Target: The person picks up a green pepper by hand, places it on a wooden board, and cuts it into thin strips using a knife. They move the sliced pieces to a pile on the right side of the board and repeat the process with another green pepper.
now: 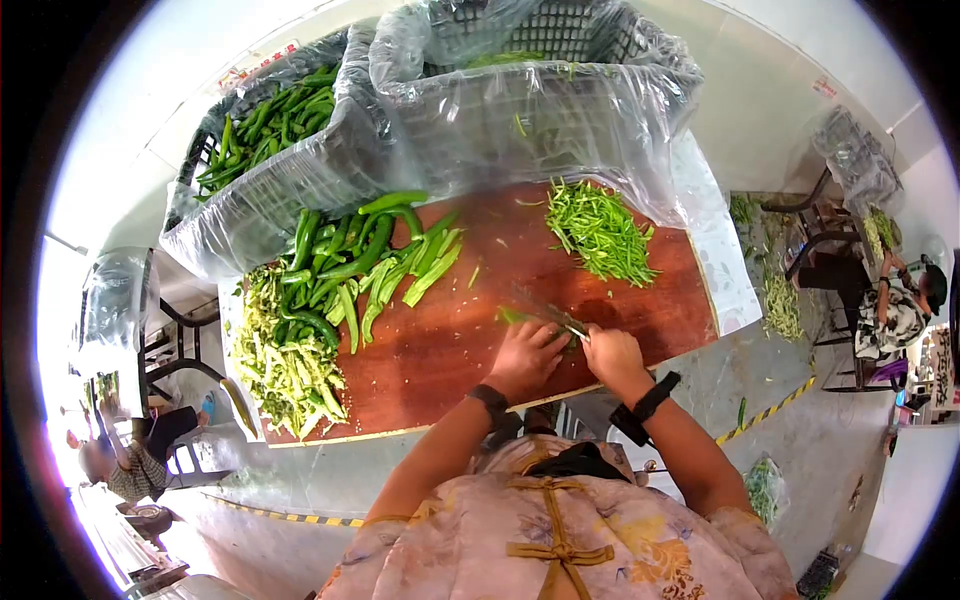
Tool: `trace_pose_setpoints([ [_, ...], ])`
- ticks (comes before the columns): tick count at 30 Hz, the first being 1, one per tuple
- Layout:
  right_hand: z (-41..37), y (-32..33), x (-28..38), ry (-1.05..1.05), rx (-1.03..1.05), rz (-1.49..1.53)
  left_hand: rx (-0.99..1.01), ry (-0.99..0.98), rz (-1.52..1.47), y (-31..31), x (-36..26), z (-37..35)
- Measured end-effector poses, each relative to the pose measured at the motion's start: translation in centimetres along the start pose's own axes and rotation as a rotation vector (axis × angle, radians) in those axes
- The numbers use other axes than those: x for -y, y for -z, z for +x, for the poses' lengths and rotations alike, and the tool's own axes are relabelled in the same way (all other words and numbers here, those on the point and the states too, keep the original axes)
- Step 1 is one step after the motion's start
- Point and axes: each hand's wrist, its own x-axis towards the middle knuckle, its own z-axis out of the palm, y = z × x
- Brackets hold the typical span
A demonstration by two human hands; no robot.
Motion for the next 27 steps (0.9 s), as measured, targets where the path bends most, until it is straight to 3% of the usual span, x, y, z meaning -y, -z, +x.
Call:
trace_pose_setpoints([
  [4, 0.2, 0.8, 0.2, -0.046, -0.074, 0.066, -0.045, -0.014, -0.003, -0.5, 0.4, 0.1],
  [17, -4.5, 1.9, -0.7, -0.088, 0.032, -0.068, -0.010, 0.032, 0.052, -0.2, -0.1, 0.5],
  [22, -2.7, -0.1, -1.2, -0.038, 0.037, -0.075, 0.029, 0.054, 0.055, -0.4, -0.1, 0.5],
  [27, 0.5, 0.8, -1.3, -0.014, -0.069, 0.036, -0.097, -0.009, 0.048, -0.8, 0.2, 1.0],
])
